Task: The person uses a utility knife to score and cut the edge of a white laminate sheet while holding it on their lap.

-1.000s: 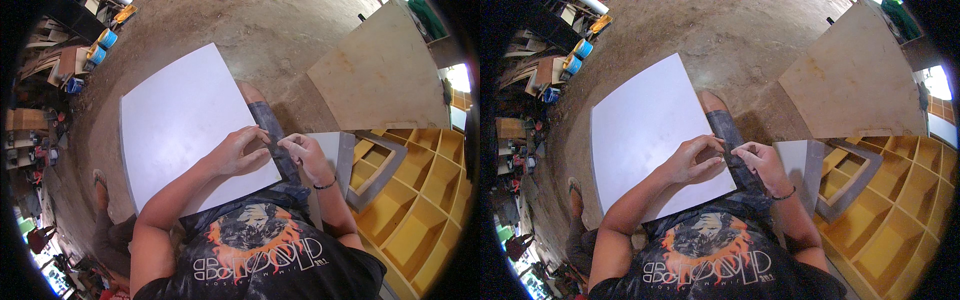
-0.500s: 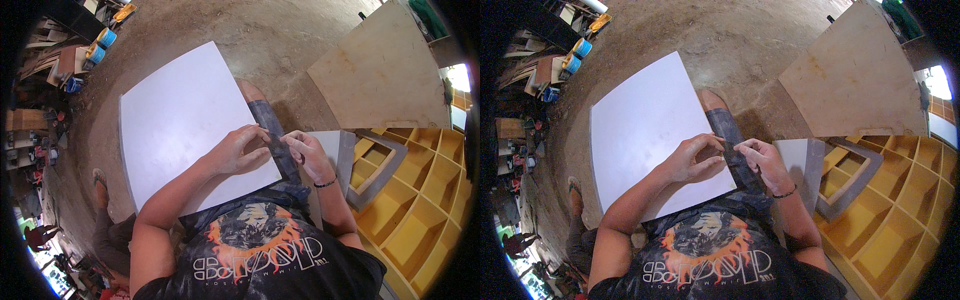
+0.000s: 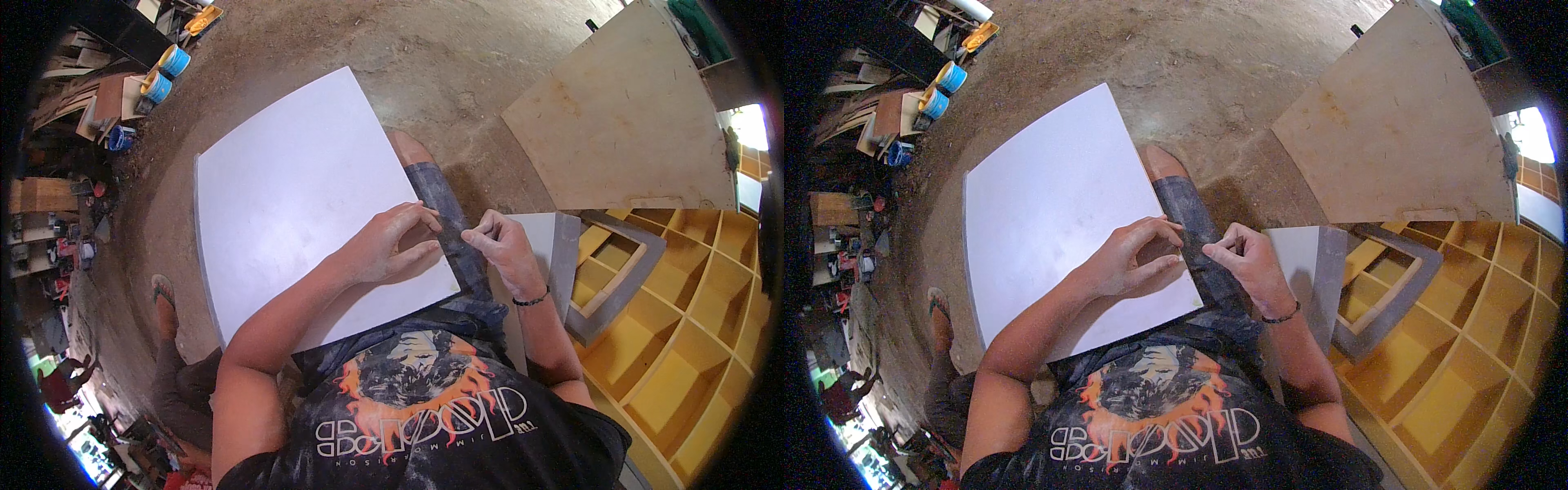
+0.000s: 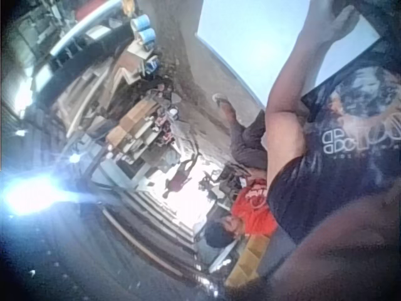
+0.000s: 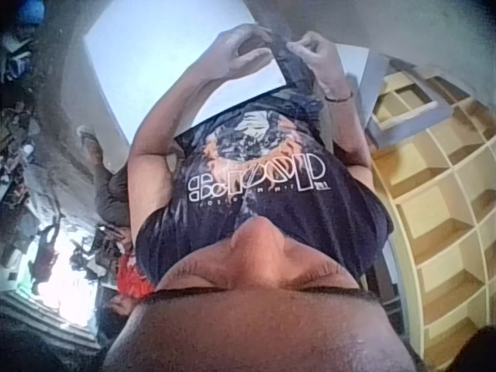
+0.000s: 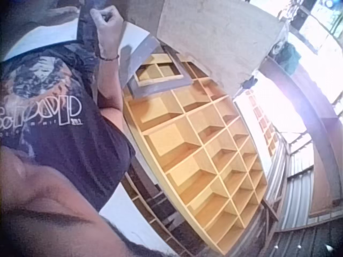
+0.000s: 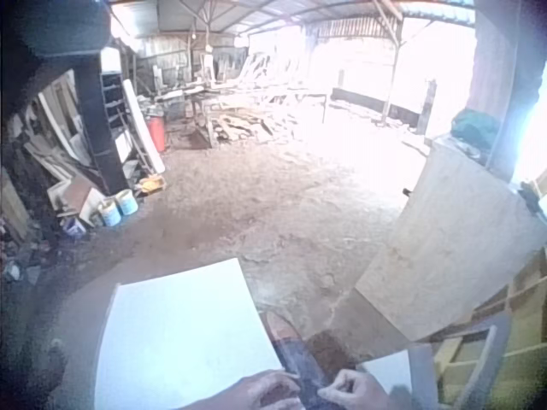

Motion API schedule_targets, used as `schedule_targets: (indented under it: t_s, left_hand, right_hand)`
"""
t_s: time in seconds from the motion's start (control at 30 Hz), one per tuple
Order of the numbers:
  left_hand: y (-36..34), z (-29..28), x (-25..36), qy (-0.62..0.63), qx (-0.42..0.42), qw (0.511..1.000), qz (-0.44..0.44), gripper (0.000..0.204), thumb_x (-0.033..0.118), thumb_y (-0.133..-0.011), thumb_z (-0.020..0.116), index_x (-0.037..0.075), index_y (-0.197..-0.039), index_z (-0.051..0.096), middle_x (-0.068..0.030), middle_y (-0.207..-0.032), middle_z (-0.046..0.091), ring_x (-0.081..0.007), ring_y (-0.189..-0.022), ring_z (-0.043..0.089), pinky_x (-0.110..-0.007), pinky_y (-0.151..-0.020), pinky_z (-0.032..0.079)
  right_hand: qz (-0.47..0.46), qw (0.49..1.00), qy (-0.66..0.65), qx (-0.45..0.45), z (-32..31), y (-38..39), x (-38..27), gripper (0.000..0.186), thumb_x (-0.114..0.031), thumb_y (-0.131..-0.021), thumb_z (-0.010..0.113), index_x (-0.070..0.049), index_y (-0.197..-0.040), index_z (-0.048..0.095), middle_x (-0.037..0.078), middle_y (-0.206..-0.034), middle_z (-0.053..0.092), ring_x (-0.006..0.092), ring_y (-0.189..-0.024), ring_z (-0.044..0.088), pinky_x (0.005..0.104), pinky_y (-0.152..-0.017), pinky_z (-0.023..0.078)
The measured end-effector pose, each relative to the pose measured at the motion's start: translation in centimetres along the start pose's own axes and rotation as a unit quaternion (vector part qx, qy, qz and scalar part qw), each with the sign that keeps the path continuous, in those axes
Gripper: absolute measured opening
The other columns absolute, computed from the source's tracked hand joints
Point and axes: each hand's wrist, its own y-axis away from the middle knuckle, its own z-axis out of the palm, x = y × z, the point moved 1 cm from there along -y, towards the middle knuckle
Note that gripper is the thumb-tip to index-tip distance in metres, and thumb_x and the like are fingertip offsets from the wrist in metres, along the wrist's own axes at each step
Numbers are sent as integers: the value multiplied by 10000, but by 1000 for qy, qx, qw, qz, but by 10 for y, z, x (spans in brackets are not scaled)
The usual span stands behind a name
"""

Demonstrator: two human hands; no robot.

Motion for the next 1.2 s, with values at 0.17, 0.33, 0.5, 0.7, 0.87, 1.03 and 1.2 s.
schedule_targets:
  t_s: [0.17,0.33,0.5,0.7,0.87,1.03,1.2]
  left_hand:
    - [1,0,-3,-4,4,1000,11,264,195,-998,811,47,-1191,709,-236,-1340,733,-371,-1244,740,-454,-1049,589]
    - [0,-1,-1,0,-2,1000,3,275,196,-985,821,49,-1190,711,-238,-1346,728,-373,-1261,732,-460,-1063,584]
    - [0,0,-1,-8,-6,1000,1,279,192,-979,824,51,-1193,713,-235,-1357,724,-375,-1271,726,-467,-1069,586]
    - [1,0,0,-1,-8,1000,-8,266,187,-984,823,55,-1188,715,-230,-1359,725,-367,-1267,729,-466,-1070,586]
    - [1,0,-1,3,-1,1000,-19,255,203,-999,819,52,-1173,712,-228,-1358,725,-354,-1254,734,-459,-1063,588]
    - [1,0,-1,19,1,1000,-25,229,198,-1024,791,50,-1180,713,-221,-1340,730,-353,-1282,727,-456,-1061,588]
    - [1,-1,-2,10,-2,1000,-17,216,185,-1037,774,47,-1192,715,-219,-1329,733,-354,-1305,720,-454,-1063,587]
  right_hand:
    - [36,999,-15,27,0,1,-8,165,-146,-1020,824,-63,-920,723,-98,-774,567,6,-704,471,213,-614,353]
    - [50,998,-44,-20,-4,0,-9,239,-162,-1049,779,-9,-1232,794,-97,-746,563,8,-642,466,198,-558,325]
    - [51,996,-68,-36,-6,-1,-6,306,-162,-1048,776,-1,-1309,774,-95,-756,557,10,-639,461,197,-560,324]
    - [20,996,-79,-45,-8,-3,-1,354,-142,-1056,731,-5,-1379,683,-58,-830,580,29,-683,494,205,-588,373]
    - [2,998,-59,26,-20,-7,9,281,-123,-1069,612,-35,-1330,560,16,-930,581,96,-811,556,250,-716,460]
    - [-8,998,-60,-35,-30,-8,8,54,-123,-1094,512,-82,-1109,481,72,-923,611,161,-824,584,311,-756,501]
    - [-21,989,19,-146,-21,5,-6,127,-138,-1115,546,-26,-1174,551,94,-939,695,146,-777,668,302,-704,552]
